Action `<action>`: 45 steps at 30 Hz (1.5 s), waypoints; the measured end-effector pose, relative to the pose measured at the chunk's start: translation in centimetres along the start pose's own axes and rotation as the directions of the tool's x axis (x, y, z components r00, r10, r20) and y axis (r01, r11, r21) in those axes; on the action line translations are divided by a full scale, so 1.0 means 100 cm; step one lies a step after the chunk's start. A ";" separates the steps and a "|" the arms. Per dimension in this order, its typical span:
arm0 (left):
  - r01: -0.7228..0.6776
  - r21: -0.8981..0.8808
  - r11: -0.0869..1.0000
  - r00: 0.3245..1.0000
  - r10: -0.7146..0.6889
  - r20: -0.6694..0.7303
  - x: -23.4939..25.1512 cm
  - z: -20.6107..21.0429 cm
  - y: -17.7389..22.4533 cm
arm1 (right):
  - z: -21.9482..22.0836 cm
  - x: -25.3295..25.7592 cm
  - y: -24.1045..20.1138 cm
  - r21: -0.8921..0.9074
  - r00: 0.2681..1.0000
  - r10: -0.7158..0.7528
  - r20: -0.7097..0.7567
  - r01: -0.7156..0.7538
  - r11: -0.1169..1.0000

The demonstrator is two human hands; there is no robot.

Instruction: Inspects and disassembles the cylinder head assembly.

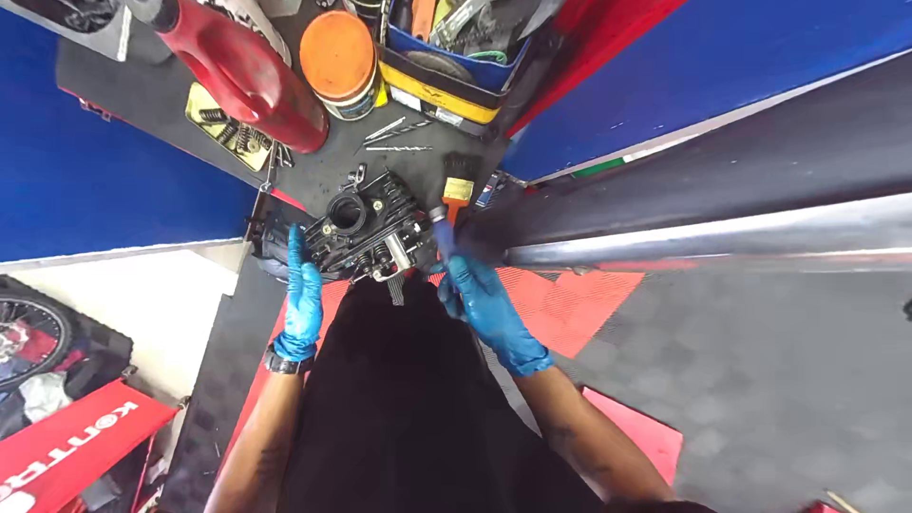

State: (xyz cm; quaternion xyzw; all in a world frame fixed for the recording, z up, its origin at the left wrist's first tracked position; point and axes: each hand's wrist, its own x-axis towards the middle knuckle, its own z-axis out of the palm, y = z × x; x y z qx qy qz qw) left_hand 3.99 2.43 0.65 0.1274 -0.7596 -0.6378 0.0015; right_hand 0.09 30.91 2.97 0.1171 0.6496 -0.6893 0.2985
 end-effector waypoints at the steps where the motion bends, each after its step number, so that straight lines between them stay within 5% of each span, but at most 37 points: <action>1: 0.036 -0.029 0.999 0.999 -0.037 -0.015 -0.005 0.011 -0.005 | -0.001 0.000 0.000 -0.035 1.000 0.023 0.013 -0.023 0.999; 4: 0.040 -0.162 0.986 0.996 -0.052 -0.069 -0.008 0.034 -0.017 | -0.003 0.000 -0.001 -0.008 0.996 -0.046 -0.078 0.045 0.999; 7: 0.049 -0.237 0.970 0.993 -0.073 -0.093 -0.007 0.041 -0.019 | -0.001 -0.002 0.001 -0.069 1.000 0.026 -0.003 -0.026 0.997; 11: 0.063 -0.243 0.968 0.993 -0.086 -0.082 -0.007 0.042 -0.017 | -0.003 -0.004 0.004 -0.008 0.993 -0.060 -0.100 0.060 0.998; 14: 0.059 -0.251 0.966 0.993 -0.084 -0.089 -0.006 0.045 -0.016 | -0.005 -0.004 0.007 -0.059 1.000 -0.013 0.000 0.013 0.998; 17: 0.063 -0.297 0.953 0.991 -0.094 -0.091 -0.004 0.047 -0.015 | -0.002 -0.002 0.008 -0.018 0.992 -0.076 -0.100 0.074 0.997; 30: 0.083 -0.382 0.920 0.985 -0.135 -0.110 0.015 0.044 0.002 | -0.001 -0.002 0.025 0.018 0.997 -0.073 -0.034 0.073 0.997; 36: 0.091 -0.381 0.920 0.996 -0.086 0.030 0.050 0.013 -0.012 | 0.007 -0.009 0.047 0.083 0.994 -0.099 -0.035 0.101 0.991; 41: 0.117 -0.398 0.910 0.990 -0.077 0.117 0.061 0.003 -0.014 | 0.006 -0.026 0.068 0.095 0.930 -0.271 -0.248 0.302 0.949; 45: 0.104 -0.341 0.934 0.975 -0.027 0.222 0.088 -0.006 -0.007 | 0.014 -0.043 0.098 -0.283 0.819 -0.431 -0.379 0.341 0.897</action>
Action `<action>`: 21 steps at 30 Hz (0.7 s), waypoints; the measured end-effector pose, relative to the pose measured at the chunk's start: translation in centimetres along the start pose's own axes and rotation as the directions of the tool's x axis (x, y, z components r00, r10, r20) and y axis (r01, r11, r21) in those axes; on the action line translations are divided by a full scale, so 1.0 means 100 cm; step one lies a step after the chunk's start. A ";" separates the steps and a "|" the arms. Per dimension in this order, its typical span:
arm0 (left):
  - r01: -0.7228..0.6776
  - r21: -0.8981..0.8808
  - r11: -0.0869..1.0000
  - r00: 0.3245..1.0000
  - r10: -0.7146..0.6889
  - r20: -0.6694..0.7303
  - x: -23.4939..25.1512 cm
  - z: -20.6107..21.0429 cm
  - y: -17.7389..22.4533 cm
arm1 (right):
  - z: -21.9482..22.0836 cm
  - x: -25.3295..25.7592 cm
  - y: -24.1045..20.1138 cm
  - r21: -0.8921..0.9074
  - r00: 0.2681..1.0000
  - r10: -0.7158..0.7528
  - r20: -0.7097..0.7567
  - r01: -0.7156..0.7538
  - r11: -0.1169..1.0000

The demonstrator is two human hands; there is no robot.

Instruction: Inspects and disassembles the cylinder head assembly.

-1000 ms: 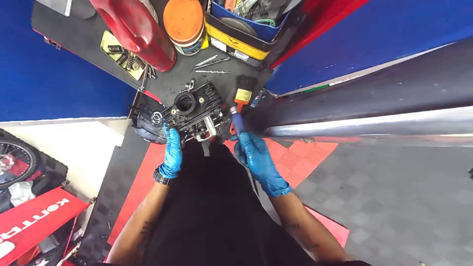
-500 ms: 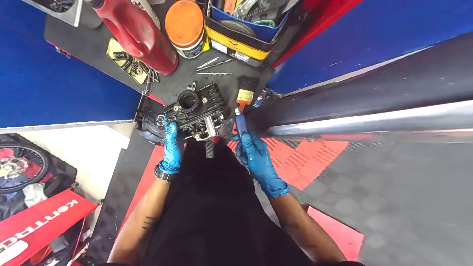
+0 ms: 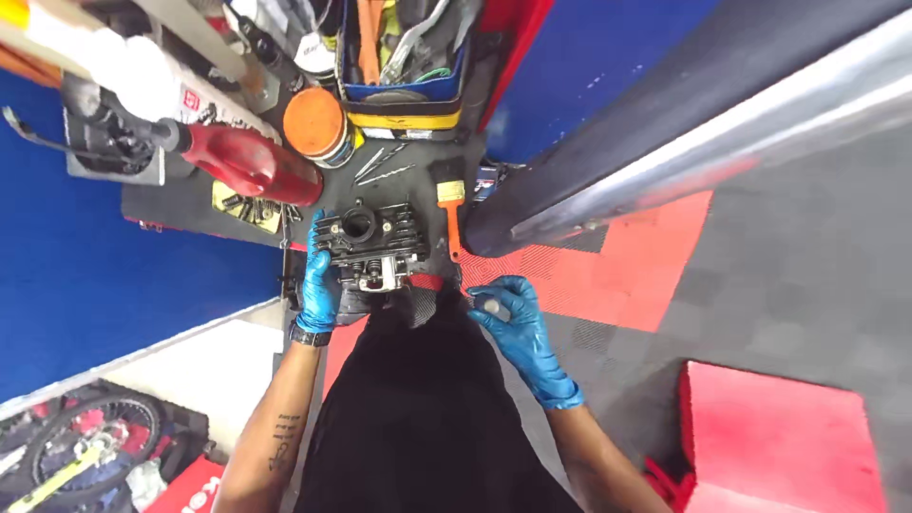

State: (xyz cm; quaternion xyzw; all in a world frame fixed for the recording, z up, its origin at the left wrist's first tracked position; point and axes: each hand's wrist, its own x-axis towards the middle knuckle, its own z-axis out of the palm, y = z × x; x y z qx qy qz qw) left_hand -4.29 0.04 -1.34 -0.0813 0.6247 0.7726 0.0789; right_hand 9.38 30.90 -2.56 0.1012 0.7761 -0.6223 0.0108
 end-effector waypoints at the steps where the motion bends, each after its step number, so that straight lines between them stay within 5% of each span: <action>1: -0.007 0.017 1.000 0.999 0.007 0.042 0.006 -0.003 0.003 | 0.001 -0.011 0.002 -0.108 0.999 -0.003 -0.048 -0.003 0.994; 3: -0.016 0.021 1.000 0.989 0.013 0.146 0.019 -0.011 0.007 | 0.001 -0.036 0.000 -0.112 0.993 0.076 -0.095 -0.086 0.990; 6: -0.030 0.012 0.999 0.973 0.027 0.228 0.033 -0.017 0.006 | 0.003 -0.076 0.000 0.385 0.972 0.225 -0.066 -0.183 0.904; 8: -0.021 0.006 1.000 0.962 0.018 0.273 0.033 -0.023 0.004 | 0.005 -0.111 0.001 0.748 0.966 0.249 0.067 -0.214 0.629; 10: -0.012 0.001 1.000 0.957 0.011 0.290 0.034 -0.028 0.003 | 0.014 -0.138 -0.007 0.895 0.966 0.230 0.116 -0.202 0.397; 15: -0.033 0.050 0.998 0.955 0.017 0.298 0.035 -0.034 -0.001 | 0.034 -0.148 -0.022 0.731 0.934 0.200 -0.295 0.086 0.677; 18: -0.058 -0.062 0.996 0.963 0.072 0.259 0.035 -0.029 -0.007 | 0.025 -0.120 -0.023 0.695 0.896 0.120 -0.428 0.241 0.678; 21: -0.056 -0.239 0.969 0.956 0.122 0.267 0.035 -0.021 -0.008 | 0.032 -0.070 -0.012 0.711 0.817 0.085 -0.570 0.438 0.551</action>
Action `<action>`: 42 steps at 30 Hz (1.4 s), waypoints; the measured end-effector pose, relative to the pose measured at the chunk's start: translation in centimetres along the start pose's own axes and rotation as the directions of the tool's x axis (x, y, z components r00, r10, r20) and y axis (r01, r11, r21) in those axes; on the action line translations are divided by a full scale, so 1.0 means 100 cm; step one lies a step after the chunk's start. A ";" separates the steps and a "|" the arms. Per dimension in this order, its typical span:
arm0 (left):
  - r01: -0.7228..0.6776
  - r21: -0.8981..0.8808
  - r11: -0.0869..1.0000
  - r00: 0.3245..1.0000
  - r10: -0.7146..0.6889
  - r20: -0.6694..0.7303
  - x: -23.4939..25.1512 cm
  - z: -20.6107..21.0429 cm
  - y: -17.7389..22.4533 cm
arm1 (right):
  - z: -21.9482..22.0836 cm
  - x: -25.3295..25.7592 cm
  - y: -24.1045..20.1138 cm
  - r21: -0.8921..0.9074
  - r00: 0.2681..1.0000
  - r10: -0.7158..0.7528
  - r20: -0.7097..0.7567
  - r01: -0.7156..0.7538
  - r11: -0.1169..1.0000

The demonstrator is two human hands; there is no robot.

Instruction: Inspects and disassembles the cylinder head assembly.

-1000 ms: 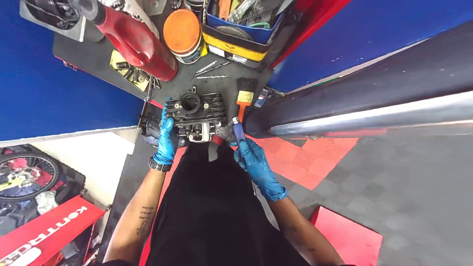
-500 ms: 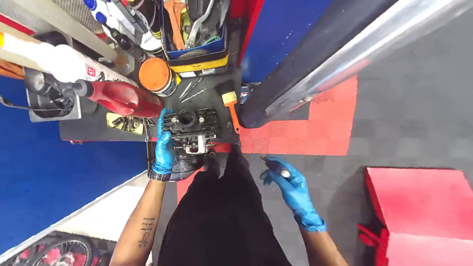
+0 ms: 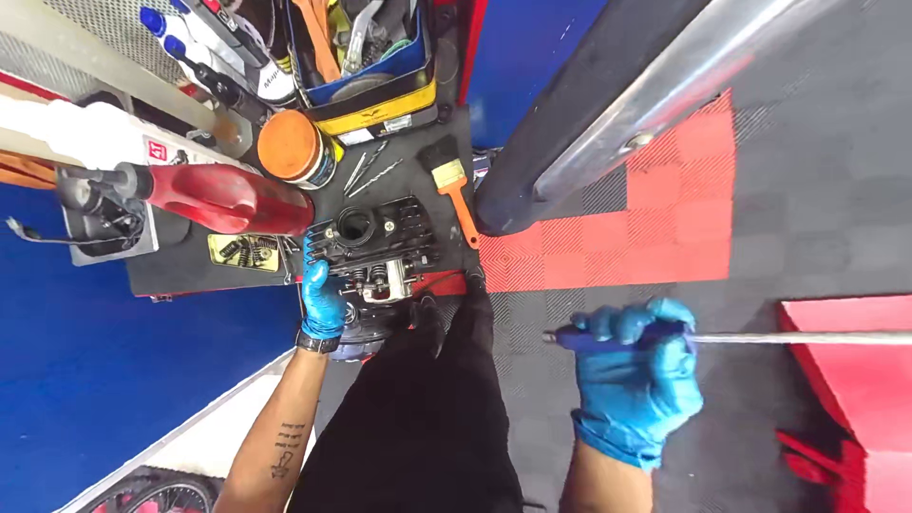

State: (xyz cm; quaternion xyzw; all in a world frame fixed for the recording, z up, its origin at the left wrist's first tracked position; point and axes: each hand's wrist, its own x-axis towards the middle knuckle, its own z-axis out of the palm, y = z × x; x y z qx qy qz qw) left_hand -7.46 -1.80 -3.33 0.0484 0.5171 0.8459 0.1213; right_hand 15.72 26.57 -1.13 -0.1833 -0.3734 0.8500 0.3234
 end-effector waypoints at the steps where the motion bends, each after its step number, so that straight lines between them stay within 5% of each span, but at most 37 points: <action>1: -0.009 -0.040 0.999 1.000 0.009 0.002 0.001 0.001 0.000 | 0.011 0.016 0.011 0.076 0.999 -0.040 -0.036 0.043 0.996; 7: -0.097 -0.140 0.985 0.992 0.085 -0.091 0.000 0.018 -0.003 | 0.095 0.062 0.081 0.550 0.994 -0.107 0.002 0.088 0.830; 10: -0.139 -0.126 0.982 0.986 0.126 -0.105 0.001 0.021 -0.006 | 0.114 0.058 0.112 0.588 0.998 -0.044 0.035 0.015 0.809; 30: -0.130 -0.137 0.982 0.990 0.120 -0.078 0.002 0.023 -0.003 | 0.104 0.055 0.110 0.711 0.995 -0.099 0.003 0.067 0.700; 39: -0.166 -0.076 0.983 0.983 0.159 -0.091 -0.003 0.025 -0.008 | 0.116 0.049 0.117 0.708 0.997 -0.075 0.014 0.043 0.705; 42: -0.111 0.042 0.993 0.994 0.111 0.002 -0.010 0.009 -0.009 | 0.113 0.051 0.117 0.698 0.997 -0.065 0.032 0.024 0.715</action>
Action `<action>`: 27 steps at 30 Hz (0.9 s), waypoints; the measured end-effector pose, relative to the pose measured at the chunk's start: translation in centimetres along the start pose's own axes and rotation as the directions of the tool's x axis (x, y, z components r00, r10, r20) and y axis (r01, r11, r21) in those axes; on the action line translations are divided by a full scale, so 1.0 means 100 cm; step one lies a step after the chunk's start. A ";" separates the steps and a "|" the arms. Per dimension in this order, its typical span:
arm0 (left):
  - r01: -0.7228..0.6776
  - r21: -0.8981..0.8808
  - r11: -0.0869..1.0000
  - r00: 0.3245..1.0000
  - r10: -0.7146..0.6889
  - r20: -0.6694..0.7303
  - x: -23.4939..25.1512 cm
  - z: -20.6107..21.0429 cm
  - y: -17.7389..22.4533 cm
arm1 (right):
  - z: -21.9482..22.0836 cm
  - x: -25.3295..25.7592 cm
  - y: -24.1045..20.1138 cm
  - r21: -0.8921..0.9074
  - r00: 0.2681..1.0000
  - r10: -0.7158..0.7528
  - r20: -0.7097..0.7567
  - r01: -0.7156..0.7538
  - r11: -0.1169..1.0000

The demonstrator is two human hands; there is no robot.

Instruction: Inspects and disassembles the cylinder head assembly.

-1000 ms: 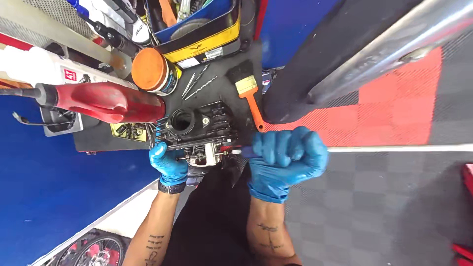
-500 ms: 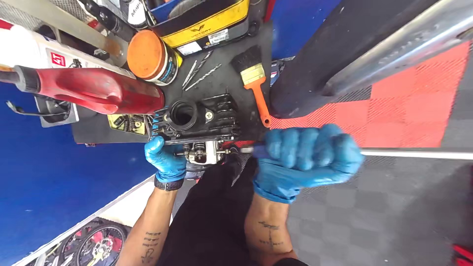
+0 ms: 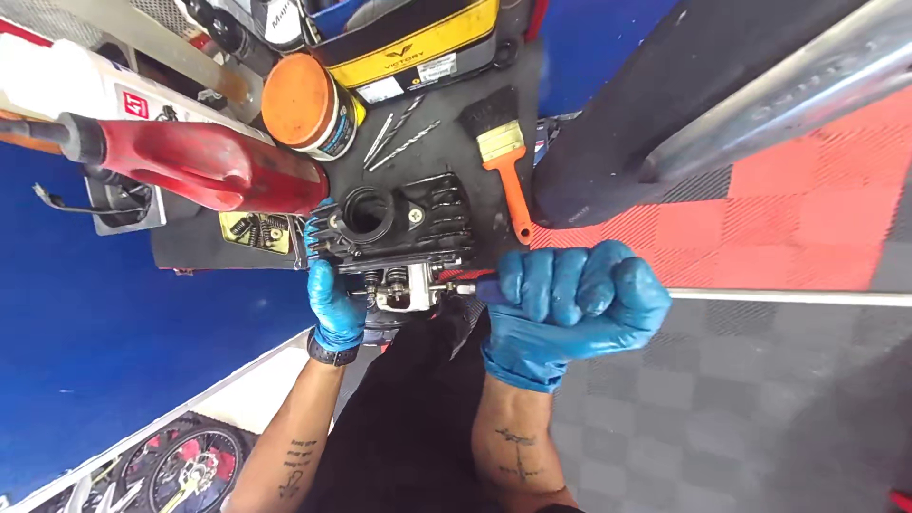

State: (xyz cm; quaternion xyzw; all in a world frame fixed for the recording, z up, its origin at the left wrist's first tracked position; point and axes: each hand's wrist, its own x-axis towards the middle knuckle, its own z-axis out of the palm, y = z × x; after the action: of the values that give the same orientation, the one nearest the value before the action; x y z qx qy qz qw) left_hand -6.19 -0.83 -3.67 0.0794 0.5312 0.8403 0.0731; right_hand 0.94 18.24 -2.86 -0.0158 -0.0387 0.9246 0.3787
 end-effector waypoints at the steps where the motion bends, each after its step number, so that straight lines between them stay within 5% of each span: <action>1: 0.001 0.082 0.997 1.000 -0.003 0.018 -0.004 -0.009 -0.001 | -0.001 0.000 -0.001 -0.011 1.000 -0.001 -0.008 0.001 1.000; 5: -0.039 0.437 0.899 0.998 0.013 0.062 -0.030 -0.037 0.003 | -0.001 0.001 -0.008 -0.077 0.999 -0.006 -0.040 0.003 0.997; 10: -0.192 0.814 0.548 0.981 0.125 0.147 -0.050 -0.027 0.026 | 0.000 0.003 -0.015 -0.112 0.999 0.003 -0.035 -0.006 0.994; 16: -0.151 0.882 0.446 0.988 0.048 0.144 -0.042 -0.018 0.027 | 0.005 -0.001 -0.005 -0.152 0.999 0.036 -0.006 -0.037 0.988; 21: -0.251 0.917 0.309 0.964 0.166 0.208 -0.046 -0.006 0.044 | 0.010 -0.002 -0.006 -0.174 0.999 0.049 -0.010 -0.050 0.984; 27: -0.321 0.895 0.310 0.941 0.214 0.264 -0.050 0.006 0.043 | 0.014 -0.003 -0.006 -0.192 0.998 0.058 0.033 -0.050 0.980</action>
State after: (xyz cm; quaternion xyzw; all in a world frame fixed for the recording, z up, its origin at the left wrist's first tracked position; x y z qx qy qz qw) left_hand -1.34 -3.16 0.21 0.2334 0.8862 0.3877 -0.0996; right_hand 1.50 18.31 -1.39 -0.0355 -0.1342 0.9267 0.3493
